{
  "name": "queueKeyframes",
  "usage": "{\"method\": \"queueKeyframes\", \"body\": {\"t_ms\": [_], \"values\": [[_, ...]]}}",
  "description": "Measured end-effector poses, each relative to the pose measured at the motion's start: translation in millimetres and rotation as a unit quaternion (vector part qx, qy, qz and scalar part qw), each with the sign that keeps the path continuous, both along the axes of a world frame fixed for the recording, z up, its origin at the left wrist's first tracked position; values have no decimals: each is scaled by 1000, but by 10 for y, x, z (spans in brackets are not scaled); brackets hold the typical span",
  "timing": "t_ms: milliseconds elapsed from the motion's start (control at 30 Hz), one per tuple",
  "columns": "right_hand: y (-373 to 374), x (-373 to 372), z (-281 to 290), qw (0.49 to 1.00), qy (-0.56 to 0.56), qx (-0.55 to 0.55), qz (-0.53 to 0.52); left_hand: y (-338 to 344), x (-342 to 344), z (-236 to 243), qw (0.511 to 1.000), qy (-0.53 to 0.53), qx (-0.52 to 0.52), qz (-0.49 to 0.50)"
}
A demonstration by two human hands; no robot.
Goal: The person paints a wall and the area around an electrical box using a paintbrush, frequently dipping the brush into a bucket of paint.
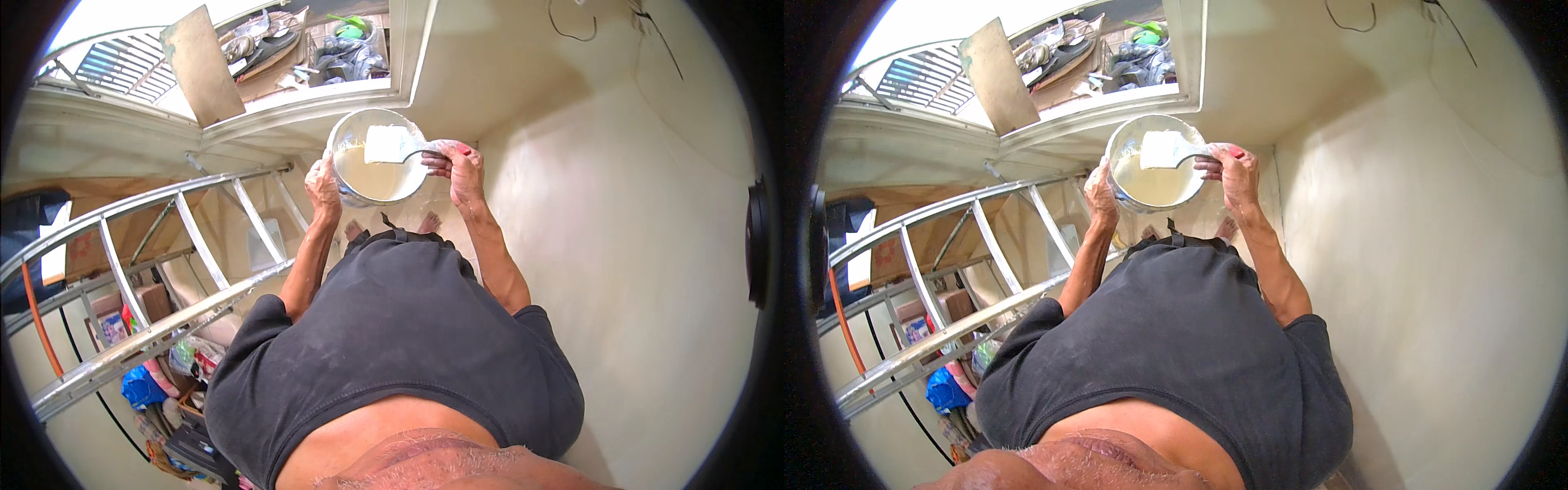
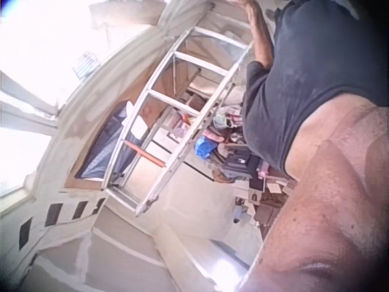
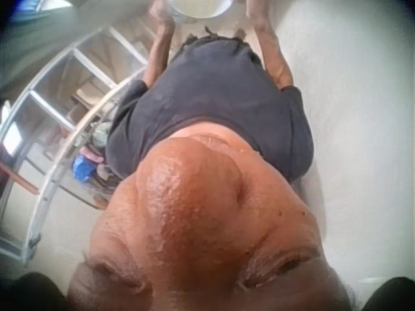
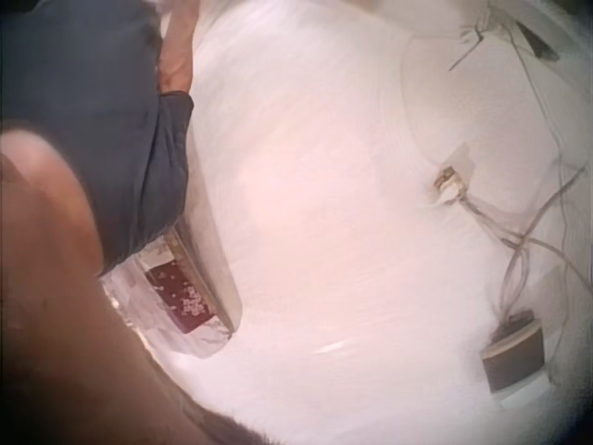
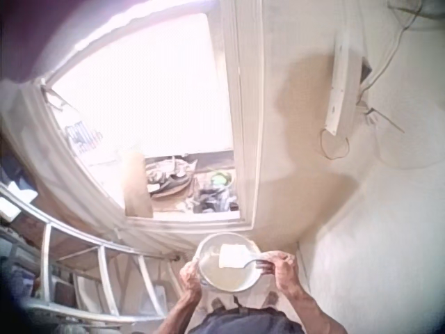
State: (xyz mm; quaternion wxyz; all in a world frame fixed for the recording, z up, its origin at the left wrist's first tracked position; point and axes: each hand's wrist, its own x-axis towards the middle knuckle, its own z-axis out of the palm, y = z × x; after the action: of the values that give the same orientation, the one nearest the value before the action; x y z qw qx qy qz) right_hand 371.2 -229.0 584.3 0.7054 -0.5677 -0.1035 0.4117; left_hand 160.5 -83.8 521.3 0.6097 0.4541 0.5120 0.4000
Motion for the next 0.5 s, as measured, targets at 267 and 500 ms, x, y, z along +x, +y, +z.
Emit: {"method": "queueKeyframes", "body": {"t_ms": [267,500], "values": [[70,119,-841,994,90,-59,28,-163,-148,-1367,996,11,-84,24],[59,233,-2061,979,172,-94,57,-329,-188,-3122,982,33,-184,7]]}}
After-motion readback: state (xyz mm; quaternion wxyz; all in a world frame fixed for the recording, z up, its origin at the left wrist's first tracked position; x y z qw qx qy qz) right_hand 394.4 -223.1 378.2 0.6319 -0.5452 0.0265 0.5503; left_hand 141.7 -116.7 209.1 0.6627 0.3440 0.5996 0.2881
